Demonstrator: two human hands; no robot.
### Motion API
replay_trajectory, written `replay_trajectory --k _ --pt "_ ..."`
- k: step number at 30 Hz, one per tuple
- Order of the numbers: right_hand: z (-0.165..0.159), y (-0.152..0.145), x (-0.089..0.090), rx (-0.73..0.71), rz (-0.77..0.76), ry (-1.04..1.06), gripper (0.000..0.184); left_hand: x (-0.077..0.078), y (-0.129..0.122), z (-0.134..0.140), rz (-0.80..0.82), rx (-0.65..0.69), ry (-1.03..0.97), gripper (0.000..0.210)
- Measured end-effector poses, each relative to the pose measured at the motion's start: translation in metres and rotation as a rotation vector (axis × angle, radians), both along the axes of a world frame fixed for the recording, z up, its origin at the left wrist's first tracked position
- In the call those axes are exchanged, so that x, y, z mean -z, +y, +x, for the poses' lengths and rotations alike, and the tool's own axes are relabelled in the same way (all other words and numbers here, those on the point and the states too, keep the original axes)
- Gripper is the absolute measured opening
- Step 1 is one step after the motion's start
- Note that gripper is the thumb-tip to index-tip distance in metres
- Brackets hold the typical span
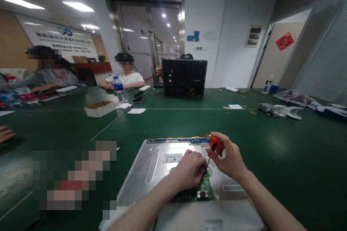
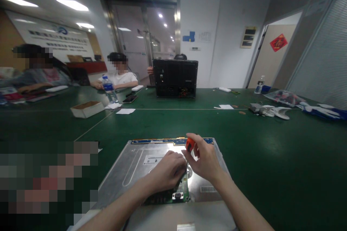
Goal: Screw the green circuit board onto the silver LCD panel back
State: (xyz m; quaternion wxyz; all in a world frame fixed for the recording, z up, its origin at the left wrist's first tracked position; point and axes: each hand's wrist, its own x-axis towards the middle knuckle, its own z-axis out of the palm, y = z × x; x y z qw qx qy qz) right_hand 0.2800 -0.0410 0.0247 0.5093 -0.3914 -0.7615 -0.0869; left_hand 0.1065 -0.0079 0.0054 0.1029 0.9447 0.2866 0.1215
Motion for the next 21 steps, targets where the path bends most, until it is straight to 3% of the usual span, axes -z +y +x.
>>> replay_trajectory --k 5,14,21 --pt "-0.0001 -0.0031 -0.0019 -0.031 -0.059 0.021 0.042 -0.0013 -0.0003 0.0002 -0.011 -0.004 0.011 0.006" --pt "-0.0010 0.0014 0.0009 -0.003 0.007 0.009 0.037 0.0001 -0.0005 -0.0001 -0.024 -0.006 -0.002 0.006" --pt "-0.0001 -0.0019 0.0010 -0.034 -0.074 0.015 0.042 -0.0031 -0.0018 -0.0002 -0.023 -0.010 0.020 0.005"
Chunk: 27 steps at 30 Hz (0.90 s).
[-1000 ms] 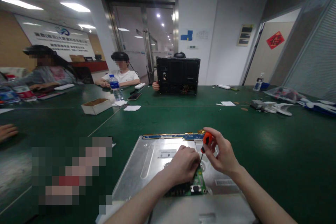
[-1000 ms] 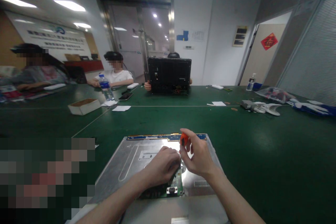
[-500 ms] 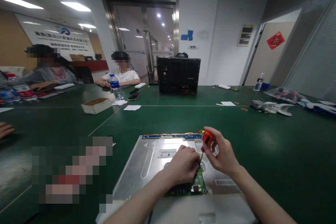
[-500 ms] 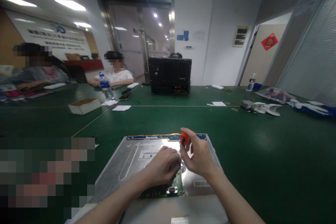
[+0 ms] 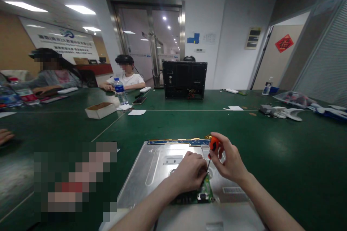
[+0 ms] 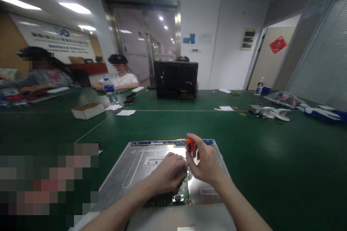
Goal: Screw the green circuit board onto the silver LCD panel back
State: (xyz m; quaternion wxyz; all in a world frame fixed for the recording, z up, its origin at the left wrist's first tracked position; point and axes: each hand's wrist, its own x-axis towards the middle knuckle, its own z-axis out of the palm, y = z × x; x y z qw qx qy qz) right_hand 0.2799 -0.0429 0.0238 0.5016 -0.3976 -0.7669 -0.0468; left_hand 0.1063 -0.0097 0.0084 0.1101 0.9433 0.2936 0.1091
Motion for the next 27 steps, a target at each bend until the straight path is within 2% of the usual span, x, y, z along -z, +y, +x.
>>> replay_trajectory --k 5,12,19,27 --pt "-0.0006 0.0017 0.0019 0.015 -0.025 0.017 0.044 -0.0004 -0.0007 0.0000 -0.002 -0.004 0.004 0.004" --pt "0.0017 0.0062 0.0064 0.086 0.052 -0.008 0.037 -0.0004 -0.0015 0.0003 -0.008 -0.008 -0.006 0.004" --pt "0.0014 0.0003 0.0021 -0.005 -0.026 0.007 0.046 0.0005 -0.0002 0.0000 0.007 0.007 -0.007 0.007" --pt "-0.0005 0.0018 0.0005 0.013 0.060 0.007 0.046 0.0011 0.0004 0.0002 0.024 0.008 -0.001 0.007"
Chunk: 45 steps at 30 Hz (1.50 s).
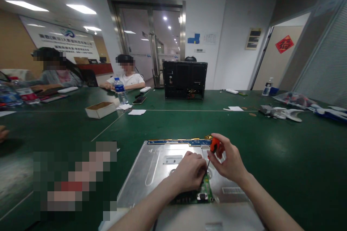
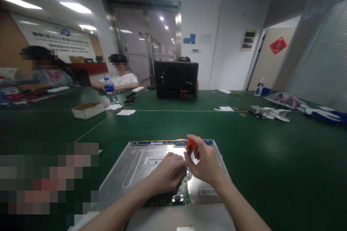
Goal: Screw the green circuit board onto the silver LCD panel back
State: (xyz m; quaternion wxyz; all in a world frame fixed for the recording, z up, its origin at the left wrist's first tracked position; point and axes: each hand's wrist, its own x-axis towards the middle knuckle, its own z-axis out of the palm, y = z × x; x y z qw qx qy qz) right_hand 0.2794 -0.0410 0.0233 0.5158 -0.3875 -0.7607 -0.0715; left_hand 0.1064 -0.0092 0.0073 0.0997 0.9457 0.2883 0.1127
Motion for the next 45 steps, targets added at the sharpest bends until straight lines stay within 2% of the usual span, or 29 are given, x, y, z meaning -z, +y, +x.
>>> replay_trajectory --k 5,11,17,21,29,36,39,45 --pt "0.0012 0.0010 0.0012 0.015 -0.019 -0.015 0.040 0.0001 0.0005 -0.0001 -0.013 -0.002 0.002 0.007" --pt "0.0016 -0.0021 -0.0007 -0.030 -0.090 0.014 0.046 -0.0004 0.0005 0.0003 -0.019 -0.002 0.012 0.006" --pt "0.0005 0.0010 0.0010 0.047 -0.034 0.017 0.039 -0.0005 -0.0001 0.0002 -0.022 -0.011 0.011 0.007" --pt "0.0004 0.0020 -0.0002 0.038 -0.006 -0.012 0.033 -0.0003 0.0003 0.0004 -0.024 -0.006 0.002 0.008" --pt "0.0020 -0.0019 -0.0019 -0.016 -0.100 0.004 0.046 -0.0020 -0.0006 0.0002 -0.022 -0.013 0.008 0.003" --pt "0.0017 0.0036 0.0050 0.063 -0.050 0.010 0.039 -0.0007 -0.0012 -0.0002 -0.034 -0.017 -0.009 0.003" --pt "0.0027 0.0041 0.0062 0.055 -0.034 -0.009 0.038 0.0004 -0.0008 -0.0001 -0.034 -0.020 -0.025 0.002" --pt "0.0036 -0.0005 0.0032 -0.005 -0.124 -0.015 0.047 -0.0013 -0.0008 0.0005 -0.033 -0.015 -0.008 0.004"
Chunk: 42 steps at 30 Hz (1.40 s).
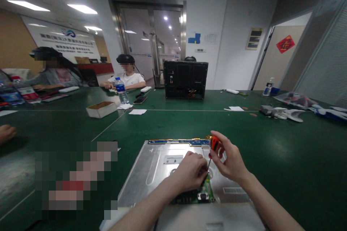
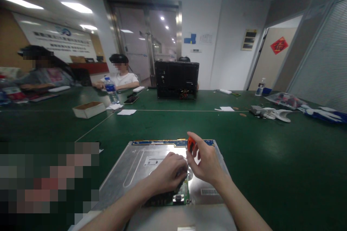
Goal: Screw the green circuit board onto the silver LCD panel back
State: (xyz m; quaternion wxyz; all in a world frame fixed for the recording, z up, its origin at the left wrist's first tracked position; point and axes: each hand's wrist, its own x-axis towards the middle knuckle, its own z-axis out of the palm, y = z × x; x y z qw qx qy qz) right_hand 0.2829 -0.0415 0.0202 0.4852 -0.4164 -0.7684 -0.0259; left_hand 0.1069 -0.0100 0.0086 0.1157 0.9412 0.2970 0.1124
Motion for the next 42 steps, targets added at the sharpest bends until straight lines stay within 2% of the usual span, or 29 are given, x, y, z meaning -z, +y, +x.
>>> replay_trajectory --k 5,12,22,31,38,42 --pt "-0.001 0.000 0.000 0.016 -0.013 0.011 0.048 -0.002 -0.001 0.000 0.001 0.000 0.008 0.004" --pt "0.000 0.006 0.005 0.067 0.090 -0.008 0.038 0.000 0.000 0.000 0.005 -0.005 0.005 0.003" --pt "-0.002 -0.002 -0.001 0.009 0.019 0.006 0.041 0.001 0.001 -0.001 0.021 0.012 -0.009 0.006" --pt "-0.002 0.002 0.001 0.042 0.099 -0.020 0.036 0.003 0.002 -0.001 0.036 0.017 -0.004 0.007" --pt "-0.004 -0.003 -0.005 -0.019 0.049 -0.002 0.039 0.006 0.003 -0.001 0.053 0.029 -0.001 0.006" --pt "-0.004 -0.001 -0.002 0.019 0.066 -0.005 0.040 0.005 0.003 -0.001 0.048 0.035 0.006 0.007"
